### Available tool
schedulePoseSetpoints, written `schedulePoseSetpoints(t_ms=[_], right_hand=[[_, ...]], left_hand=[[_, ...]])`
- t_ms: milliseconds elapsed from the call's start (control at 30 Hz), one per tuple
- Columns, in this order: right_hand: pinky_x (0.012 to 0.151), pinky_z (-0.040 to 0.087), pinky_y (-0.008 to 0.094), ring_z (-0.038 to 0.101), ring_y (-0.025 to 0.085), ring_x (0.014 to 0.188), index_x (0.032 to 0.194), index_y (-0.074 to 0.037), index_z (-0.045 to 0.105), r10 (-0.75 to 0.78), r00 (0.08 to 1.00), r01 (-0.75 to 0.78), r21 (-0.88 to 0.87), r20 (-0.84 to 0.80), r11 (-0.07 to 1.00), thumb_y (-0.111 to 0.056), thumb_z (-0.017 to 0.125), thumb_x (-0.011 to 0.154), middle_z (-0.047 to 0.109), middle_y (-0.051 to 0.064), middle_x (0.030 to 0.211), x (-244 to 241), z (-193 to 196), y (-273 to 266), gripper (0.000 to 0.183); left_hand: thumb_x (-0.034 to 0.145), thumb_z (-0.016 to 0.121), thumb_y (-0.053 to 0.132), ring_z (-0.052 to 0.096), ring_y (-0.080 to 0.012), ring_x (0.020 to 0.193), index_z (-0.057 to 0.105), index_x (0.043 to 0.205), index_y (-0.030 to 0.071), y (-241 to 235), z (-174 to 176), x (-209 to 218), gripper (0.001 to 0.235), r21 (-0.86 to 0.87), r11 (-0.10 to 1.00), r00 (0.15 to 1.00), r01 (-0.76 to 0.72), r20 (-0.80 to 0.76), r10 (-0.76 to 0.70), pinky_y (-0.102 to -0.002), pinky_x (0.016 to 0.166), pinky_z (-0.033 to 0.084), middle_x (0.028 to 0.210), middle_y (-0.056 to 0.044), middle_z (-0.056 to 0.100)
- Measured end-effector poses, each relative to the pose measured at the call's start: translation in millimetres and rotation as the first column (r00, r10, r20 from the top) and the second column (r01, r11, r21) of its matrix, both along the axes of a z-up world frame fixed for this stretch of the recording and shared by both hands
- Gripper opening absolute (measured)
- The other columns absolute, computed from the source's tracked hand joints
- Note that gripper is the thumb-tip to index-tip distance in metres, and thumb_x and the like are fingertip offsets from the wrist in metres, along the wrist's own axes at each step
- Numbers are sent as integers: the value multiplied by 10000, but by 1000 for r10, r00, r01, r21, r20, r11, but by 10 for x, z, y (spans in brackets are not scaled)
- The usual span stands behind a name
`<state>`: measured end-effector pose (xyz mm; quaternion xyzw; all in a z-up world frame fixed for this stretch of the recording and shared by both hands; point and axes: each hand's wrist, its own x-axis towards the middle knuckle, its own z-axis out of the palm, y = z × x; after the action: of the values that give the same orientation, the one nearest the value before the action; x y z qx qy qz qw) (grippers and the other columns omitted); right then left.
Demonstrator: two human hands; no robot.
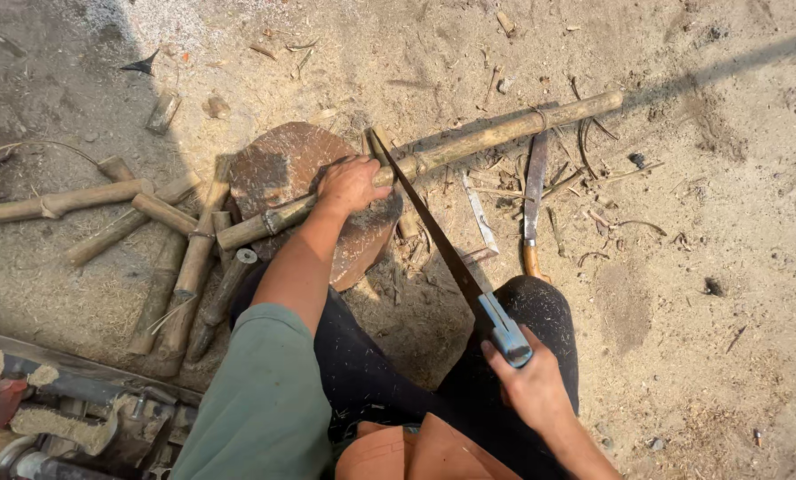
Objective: The person uses a hand saw to cut a bamboo stick into smaller pieces on a wooden block. They then use a metal rod to clear the inside of the cut bamboo segments.
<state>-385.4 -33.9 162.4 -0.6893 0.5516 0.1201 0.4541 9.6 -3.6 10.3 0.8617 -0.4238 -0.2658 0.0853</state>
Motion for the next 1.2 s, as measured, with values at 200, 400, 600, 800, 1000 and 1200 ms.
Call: schedulePoseSetpoints(t_ms=[200, 400, 600, 800, 1000, 1200], right_hand=[[657, 558, 398, 681, 271, 620, 1047, 71, 677, 241, 949, -187, -254, 203, 949, -379, 718, 891, 707, 178, 714, 550, -434, -281, 478], [630, 586, 421, 702, 322, 619, 1045, 50, 631, 330, 916, -266, -269, 227, 926, -343, 617, 918, 696, 225, 716, 1028, -484, -335, 413], [502, 503, 393, 621, 240, 452, 1238, -73, 671, 20, 999, -17, -72, 40, 997, -369, 728, 857, 686, 165, 629, -156, 239, 81, 486], [496, 550, 398, 612, 221, 467, 1164, 25, 575, 232, 953, -212, -119, 196, 970, -292, 615, 877, 671, 130, 662, 1247, -606, -381, 430], [594, 542, 393, 658, 236, 543, 1096, -41, 690, 75, 991, -60, -137, 113, 989, -346, 731, 821, 716, 171, 739, 61, -50, 83, 412], [492, 477, 434, 590, 250, 456, 1107, -35, 676, 1, 999, 0, -7, 42, 1000, -370, 733, 870, 639, 178, 629, 143, -123, -32, 414]], left_hand=[[911, 709, 475, 594, -307, 1244, 622, 1284, 54, -8, -101, 26, 570, -44, 997, 995, 66, 82, -62, -461, 1112, 458, 1282, -139, 638], [860, 739, 457, 564, -293, 1257, 620, 1282, 81, -15, -92, 21, 577, -104, 995, 998, 8, 68, -1, -477, 1093, 438, 1317, -99, 615], [864, 750, 465, 541, -281, 1311, 644, 1233, 93, 25, -43, -40, 535, -62, 998, 999, -33, 15, 34, -489, 1122, 419, 1320, -86, 616], [845, 772, 487, 488, -334, 1320, 622, 1258, 95, 18, -145, -29, 589, -94, 995, 996, 27, 85, -20, -495, 1096, 389, 1293, -124, 603], [838, 748, 525, 560, -274, 1261, 606, 1296, 108, 38, -93, -75, 636, -56, 998, 1000, -24, -9, 24, -457, 1110, 412, 1298, -92, 608], [869, 716, 508, 572, -289, 1227, 608, 1274, 84, 1, -124, -5, 597, -54, 998, 999, 21, 32, -20, -488, 1087, 418, 1251, -112, 612]])
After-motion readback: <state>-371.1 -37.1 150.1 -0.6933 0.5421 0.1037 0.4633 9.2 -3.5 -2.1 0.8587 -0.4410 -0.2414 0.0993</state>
